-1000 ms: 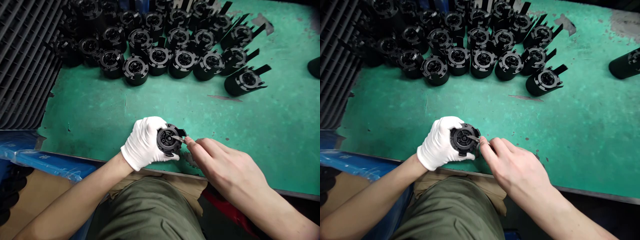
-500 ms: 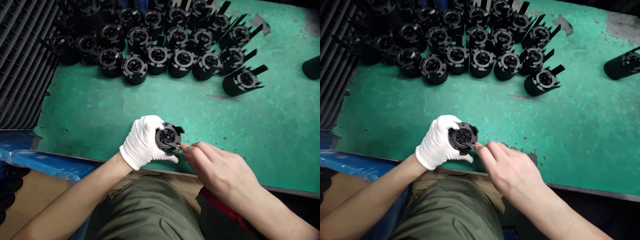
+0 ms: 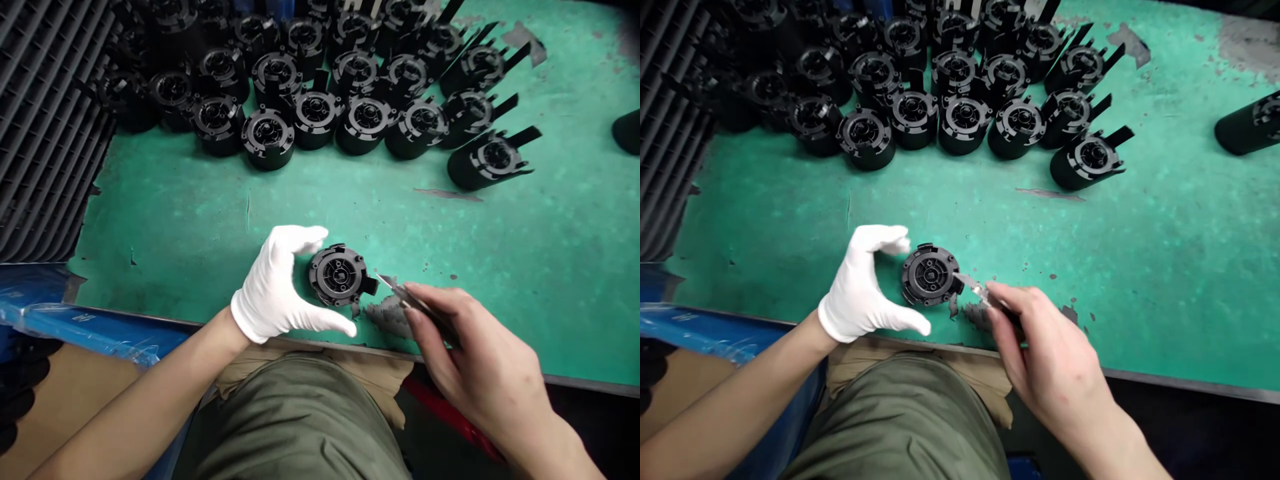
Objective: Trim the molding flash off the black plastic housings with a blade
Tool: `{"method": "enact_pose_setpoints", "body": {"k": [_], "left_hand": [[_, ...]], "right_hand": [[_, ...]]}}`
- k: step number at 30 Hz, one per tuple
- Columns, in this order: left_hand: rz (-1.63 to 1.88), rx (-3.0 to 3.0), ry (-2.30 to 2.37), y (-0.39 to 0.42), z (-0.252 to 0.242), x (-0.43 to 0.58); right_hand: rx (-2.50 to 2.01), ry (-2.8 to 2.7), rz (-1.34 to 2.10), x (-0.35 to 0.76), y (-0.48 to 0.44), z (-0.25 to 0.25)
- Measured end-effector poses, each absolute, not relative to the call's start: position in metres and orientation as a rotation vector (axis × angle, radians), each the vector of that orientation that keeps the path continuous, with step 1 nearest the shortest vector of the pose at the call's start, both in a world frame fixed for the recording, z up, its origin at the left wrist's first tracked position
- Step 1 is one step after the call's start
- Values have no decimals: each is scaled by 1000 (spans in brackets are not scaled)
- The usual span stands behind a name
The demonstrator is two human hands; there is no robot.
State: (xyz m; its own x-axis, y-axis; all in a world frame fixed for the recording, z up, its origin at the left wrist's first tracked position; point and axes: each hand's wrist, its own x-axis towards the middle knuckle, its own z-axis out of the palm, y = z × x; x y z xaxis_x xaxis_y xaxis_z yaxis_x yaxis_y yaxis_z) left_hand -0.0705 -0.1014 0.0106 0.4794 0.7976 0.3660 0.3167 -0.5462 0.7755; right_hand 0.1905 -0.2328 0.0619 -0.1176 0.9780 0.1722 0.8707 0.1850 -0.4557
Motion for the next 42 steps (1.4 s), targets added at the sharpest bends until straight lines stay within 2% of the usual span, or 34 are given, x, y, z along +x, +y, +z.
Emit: {"method": "enact_pose_setpoints", "body": {"k": [4,6,20,26,28,31,42], "left_hand": [[643,2273,810,-96,10,-67],[603,2289,809,-96,11,-64],[662,2247,877,-98,10,-60],[681,2253,867,-94,10,-58],[628,2245,891,-92,10,-58],[582,2237,906,-90,11,-61],[771,1795,958,-90,15,-75]], "right_hand": [[-1717,-2086,426,174,-247,56],[-1737,-2076,414,167,-249,54],[-1821,-2338,138,157,-245,66],[-1638,-2187,491,161,-240,67],[-1652,-2097,506,169,-239,64],[-1696,-2031,417,188,-236,58],[-1646,-2097,163,235,-204,46]]}}
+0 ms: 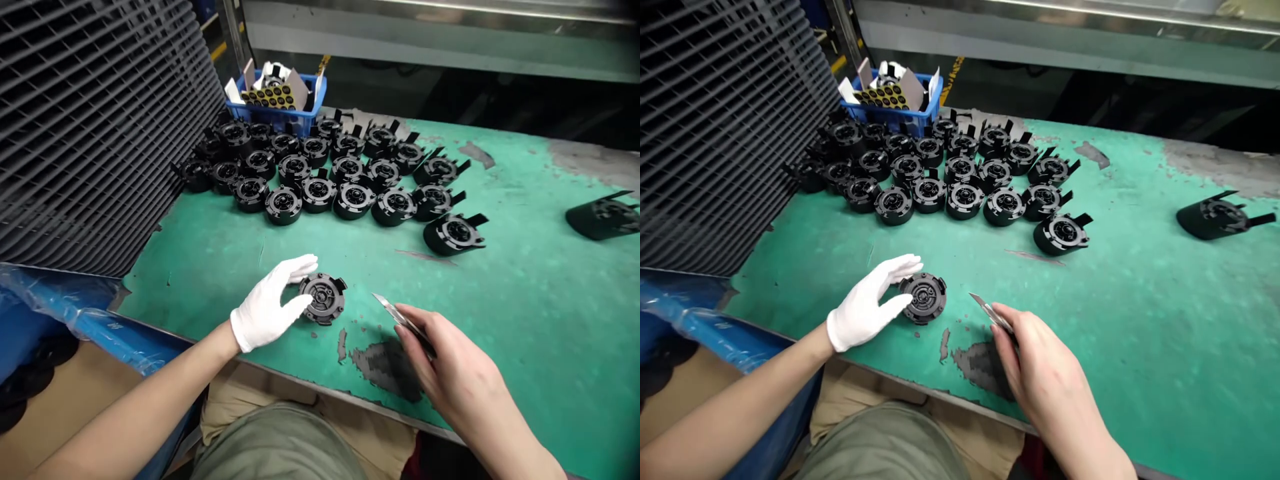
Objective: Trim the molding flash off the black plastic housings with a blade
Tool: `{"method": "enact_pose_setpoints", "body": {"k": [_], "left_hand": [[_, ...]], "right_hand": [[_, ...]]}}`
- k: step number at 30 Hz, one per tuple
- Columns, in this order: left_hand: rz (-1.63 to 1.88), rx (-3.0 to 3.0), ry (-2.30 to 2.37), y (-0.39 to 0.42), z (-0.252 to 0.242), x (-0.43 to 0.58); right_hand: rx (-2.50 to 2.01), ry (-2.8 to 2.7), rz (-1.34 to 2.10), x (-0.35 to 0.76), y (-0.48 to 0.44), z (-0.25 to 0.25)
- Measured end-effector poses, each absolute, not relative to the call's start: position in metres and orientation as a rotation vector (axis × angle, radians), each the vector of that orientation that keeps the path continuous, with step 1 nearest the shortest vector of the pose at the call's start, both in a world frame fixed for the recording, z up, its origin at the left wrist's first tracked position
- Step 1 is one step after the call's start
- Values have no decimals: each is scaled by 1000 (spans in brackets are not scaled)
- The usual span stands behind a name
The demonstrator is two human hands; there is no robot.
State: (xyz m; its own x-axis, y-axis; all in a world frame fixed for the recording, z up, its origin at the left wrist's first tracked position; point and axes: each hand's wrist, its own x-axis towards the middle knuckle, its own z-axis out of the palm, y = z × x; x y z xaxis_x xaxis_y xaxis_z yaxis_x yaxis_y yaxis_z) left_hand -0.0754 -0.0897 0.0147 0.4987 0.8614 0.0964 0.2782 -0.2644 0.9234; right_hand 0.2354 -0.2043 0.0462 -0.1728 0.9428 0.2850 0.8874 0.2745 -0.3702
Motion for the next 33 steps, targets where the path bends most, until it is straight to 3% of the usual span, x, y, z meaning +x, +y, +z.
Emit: {"method": "enact_pose_setpoints", "body": {"k": [10,15,19,22,25,33], "left_hand": [[541,2116,1272,-83,21,-63],[377,2268,922,-63,36,-68],[570,2132,811,-63,37,-75],[762,1928,1117,-78,27,-67],[694,1953,1280,-87,20,-57],[425,2105,804,-78,32,-62]], "right_hand": [[-1483,-2283,143,244,-174,36],[-1451,-2310,92,255,-167,41],[-1419,-2348,96,258,-165,39],[-1414,-2375,119,258,-162,37],[-1414,-2398,125,258,-154,37],[-1447,-2329,230,263,-143,31]]}}
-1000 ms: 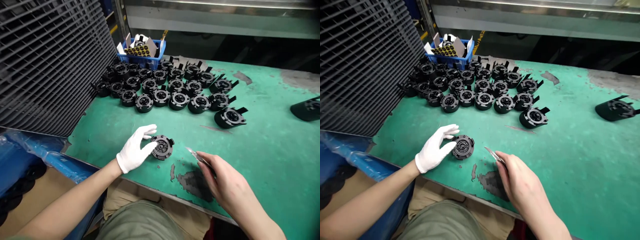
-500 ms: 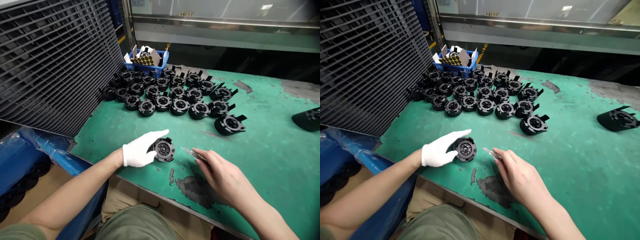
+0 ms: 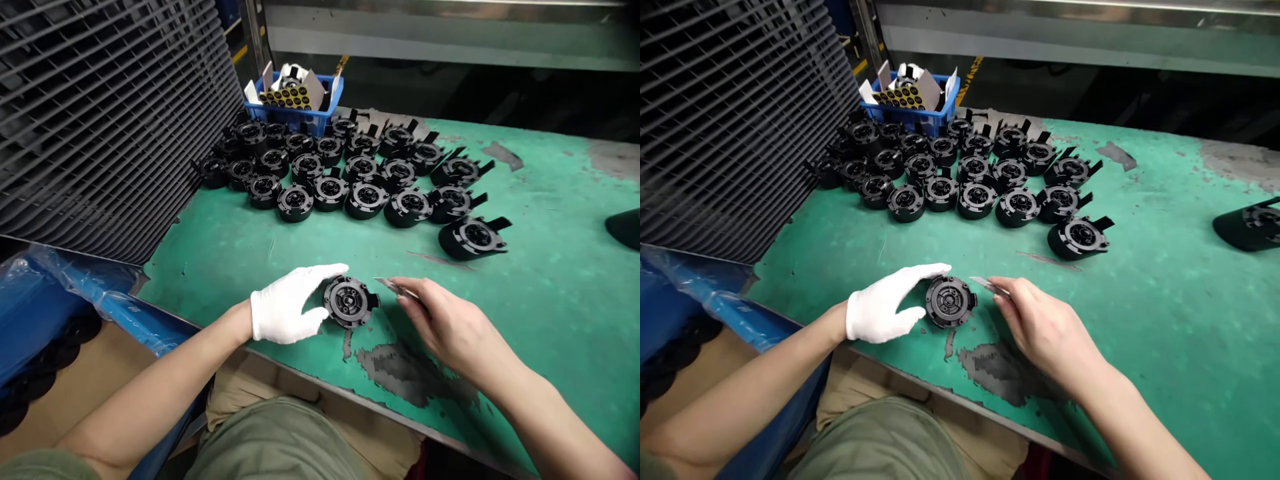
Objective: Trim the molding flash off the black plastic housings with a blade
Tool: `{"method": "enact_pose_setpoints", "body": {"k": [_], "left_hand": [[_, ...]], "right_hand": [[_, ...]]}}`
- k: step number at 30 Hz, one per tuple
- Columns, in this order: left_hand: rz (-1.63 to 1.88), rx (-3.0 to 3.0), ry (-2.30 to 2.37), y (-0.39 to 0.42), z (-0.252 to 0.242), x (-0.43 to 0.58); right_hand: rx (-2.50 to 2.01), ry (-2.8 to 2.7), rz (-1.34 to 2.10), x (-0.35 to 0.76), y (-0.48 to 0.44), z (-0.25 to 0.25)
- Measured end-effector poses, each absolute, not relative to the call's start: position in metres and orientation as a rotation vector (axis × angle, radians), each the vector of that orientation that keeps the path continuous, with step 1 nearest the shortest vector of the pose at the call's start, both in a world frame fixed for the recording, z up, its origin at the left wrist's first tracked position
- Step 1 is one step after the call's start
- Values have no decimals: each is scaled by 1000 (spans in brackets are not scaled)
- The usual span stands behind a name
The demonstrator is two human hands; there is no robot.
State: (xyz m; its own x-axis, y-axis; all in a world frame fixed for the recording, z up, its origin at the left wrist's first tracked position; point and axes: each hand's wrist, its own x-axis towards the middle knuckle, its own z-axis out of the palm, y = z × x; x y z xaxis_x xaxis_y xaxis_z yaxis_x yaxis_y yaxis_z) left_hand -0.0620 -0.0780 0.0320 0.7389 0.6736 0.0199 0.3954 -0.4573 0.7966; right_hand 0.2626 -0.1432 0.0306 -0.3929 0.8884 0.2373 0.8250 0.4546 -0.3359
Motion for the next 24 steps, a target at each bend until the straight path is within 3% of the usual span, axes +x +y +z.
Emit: {"method": "enact_pose_setpoints", "body": {"k": [5,13,24], "left_hand": [[502,2157,1005,-85,21,-36],[477,2379,775,-81,14,-35],[601,2499,793,-86,-6,-32]], "right_hand": [[-1372,-2481,178,265,-142,30],[-1279,-2641,-131,266,-160,39],[-1330,-2733,-125,260,-170,52]]}}
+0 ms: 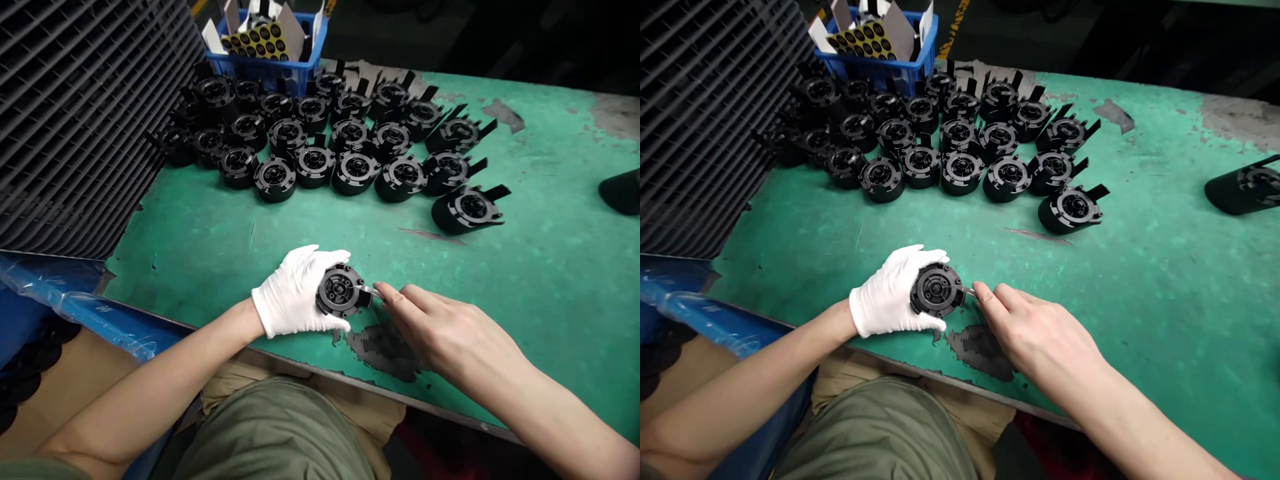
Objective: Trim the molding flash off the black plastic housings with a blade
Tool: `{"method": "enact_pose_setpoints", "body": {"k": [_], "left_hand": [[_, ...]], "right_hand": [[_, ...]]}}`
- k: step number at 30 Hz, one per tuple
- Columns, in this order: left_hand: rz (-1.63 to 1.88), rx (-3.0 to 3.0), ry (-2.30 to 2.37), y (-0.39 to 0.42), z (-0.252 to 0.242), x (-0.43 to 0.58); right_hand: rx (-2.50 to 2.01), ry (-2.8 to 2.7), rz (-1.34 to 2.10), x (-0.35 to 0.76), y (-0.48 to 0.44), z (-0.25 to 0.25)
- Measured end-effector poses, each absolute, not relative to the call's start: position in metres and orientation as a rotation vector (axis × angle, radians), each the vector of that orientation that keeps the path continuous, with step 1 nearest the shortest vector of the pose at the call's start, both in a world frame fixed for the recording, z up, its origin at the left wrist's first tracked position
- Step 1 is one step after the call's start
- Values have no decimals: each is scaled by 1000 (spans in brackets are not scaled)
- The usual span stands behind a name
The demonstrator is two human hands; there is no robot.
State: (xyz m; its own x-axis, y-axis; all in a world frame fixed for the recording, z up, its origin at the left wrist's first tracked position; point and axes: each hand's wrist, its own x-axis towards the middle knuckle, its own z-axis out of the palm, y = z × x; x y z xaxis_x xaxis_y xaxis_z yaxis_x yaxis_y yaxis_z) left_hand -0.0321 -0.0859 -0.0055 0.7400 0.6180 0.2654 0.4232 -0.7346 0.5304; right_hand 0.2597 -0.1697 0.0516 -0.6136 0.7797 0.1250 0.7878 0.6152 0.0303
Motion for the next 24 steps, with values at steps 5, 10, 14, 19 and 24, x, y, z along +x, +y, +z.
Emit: {"method": "enact_pose_setpoints", "body": {"k": [5,10,14,19,24], "left_hand": [[631,2513,781,-85,-6,-32],[658,2529,764,-84,-7,-31],[658,2521,760,-84,-8,-32],[615,2510,761,-82,-6,-32],[571,2463,777,-82,-4,-32]], "right_hand": [[-1151,-2825,-165,264,-155,62],[-1026,-2863,-218,267,-146,65],[-968,-2888,-243,271,-142,65],[-930,-2919,-264,277,-138,63],[-1001,-2836,-114,278,-138,57]]}}
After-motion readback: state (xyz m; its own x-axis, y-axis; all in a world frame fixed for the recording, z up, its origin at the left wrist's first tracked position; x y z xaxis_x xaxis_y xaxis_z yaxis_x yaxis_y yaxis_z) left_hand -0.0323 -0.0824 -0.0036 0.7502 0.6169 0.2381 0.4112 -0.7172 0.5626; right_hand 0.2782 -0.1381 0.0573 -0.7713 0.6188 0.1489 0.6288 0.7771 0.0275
